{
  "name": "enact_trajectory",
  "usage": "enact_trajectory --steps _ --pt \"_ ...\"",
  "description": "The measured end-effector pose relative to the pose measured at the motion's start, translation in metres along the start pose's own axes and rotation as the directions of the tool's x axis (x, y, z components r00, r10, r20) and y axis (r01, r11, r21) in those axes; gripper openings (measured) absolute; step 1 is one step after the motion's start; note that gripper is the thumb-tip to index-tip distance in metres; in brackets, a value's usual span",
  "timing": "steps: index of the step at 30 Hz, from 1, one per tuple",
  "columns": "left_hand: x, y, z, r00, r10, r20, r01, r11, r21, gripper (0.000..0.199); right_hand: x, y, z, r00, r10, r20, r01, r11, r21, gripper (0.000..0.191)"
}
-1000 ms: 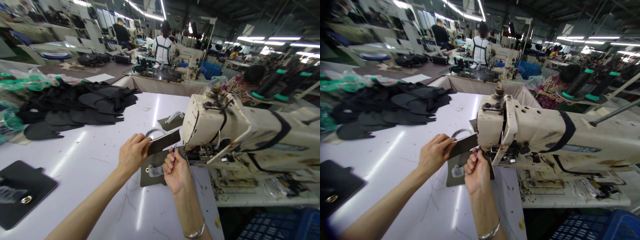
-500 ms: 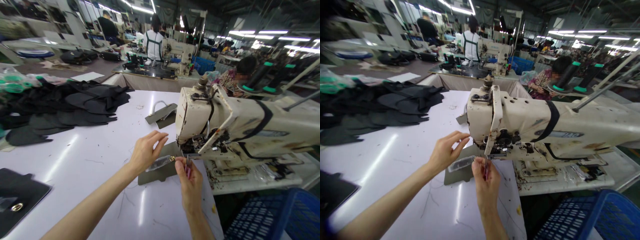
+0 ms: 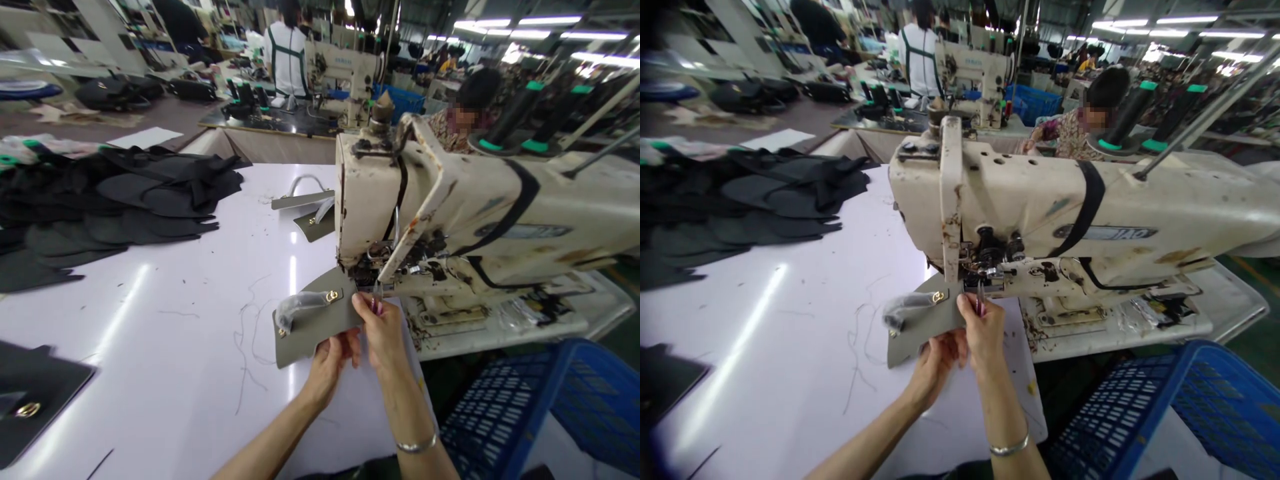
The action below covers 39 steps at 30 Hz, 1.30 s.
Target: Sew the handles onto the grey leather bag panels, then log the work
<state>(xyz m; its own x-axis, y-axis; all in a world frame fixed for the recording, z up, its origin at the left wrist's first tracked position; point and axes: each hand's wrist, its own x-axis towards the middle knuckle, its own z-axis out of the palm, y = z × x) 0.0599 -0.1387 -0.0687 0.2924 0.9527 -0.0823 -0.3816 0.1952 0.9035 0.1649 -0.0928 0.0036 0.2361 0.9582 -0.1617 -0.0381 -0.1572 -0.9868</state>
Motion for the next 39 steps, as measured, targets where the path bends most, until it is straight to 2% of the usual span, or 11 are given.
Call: enact_trajectory --steps 2,5,7,11,15,18,22,25,31,33,39 --pt "0.005 0.003 -0.002 0.996 0.033 -0.084 -0.023 0.993 0.119 0.061 0.001 0.002 0.0 0.993 0.113 0.022 -0.115 0.983 0.146 0.04" --pt "0.012 0.004 -0.007 0.983 0.079 -0.168 -0.021 0.946 0.324 0.062 0.002 0.005 -0.004 0.985 0.175 0.014 -0.174 0.965 0.196 0.051" --pt "0.014 0.001 -0.008 0.976 0.09 -0.199 -0.015 0.935 0.353 0.061 0.003 0.007 -0.008 0.979 0.204 0.015 -0.202 0.954 0.22 0.058" --pt "0.015 -0.003 -0.003 0.968 0.058 -0.245 0.027 0.944 0.329 0.057 0.007 0.011 -0.015 0.968 0.232 0.092 -0.248 0.932 0.262 0.047" --pt "0.015 0.003 0.005 0.957 0.069 -0.281 0.011 0.962 0.274 0.05 0.008 0.011 -0.019 0.982 0.16 0.097 -0.177 0.962 0.207 0.037" --pt "0.013 0.006 0.006 0.958 0.036 -0.286 0.027 0.977 0.211 0.046 0.007 0.008 -0.022 0.991 0.108 0.075 -0.118 0.985 0.128 0.032" --pt "0.009 0.005 0.005 0.955 -0.002 -0.296 0.034 0.994 0.105 0.04 0.005 0.003 -0.026 0.998 -0.003 0.068 0.011 0.993 -0.118 0.046" --pt "0.008 0.009 0.006 0.947 -0.023 -0.321 0.035 0.999 0.031 0.034 0.007 0.001 -0.024 0.993 -0.049 0.108 0.068 0.981 -0.183 0.04" --pt "0.012 0.024 0.004 0.978 -0.086 -0.189 0.048 0.979 -0.198 0.032 0.013 -0.004 -0.016 0.977 0.139 0.162 -0.166 0.972 0.165 0.036" --pt "0.013 0.021 0.001 0.971 -0.079 -0.225 0.047 0.989 -0.142 0.031 0.012 -0.005 -0.016 0.974 0.152 0.167 -0.181 0.967 0.179 0.037" --pt "0.01 0.007 -0.002 0.938 -0.052 -0.342 0.074 0.996 0.051 0.033 0.005 -0.008 -0.024 0.982 0.161 0.095 -0.166 0.985 0.045 0.039"
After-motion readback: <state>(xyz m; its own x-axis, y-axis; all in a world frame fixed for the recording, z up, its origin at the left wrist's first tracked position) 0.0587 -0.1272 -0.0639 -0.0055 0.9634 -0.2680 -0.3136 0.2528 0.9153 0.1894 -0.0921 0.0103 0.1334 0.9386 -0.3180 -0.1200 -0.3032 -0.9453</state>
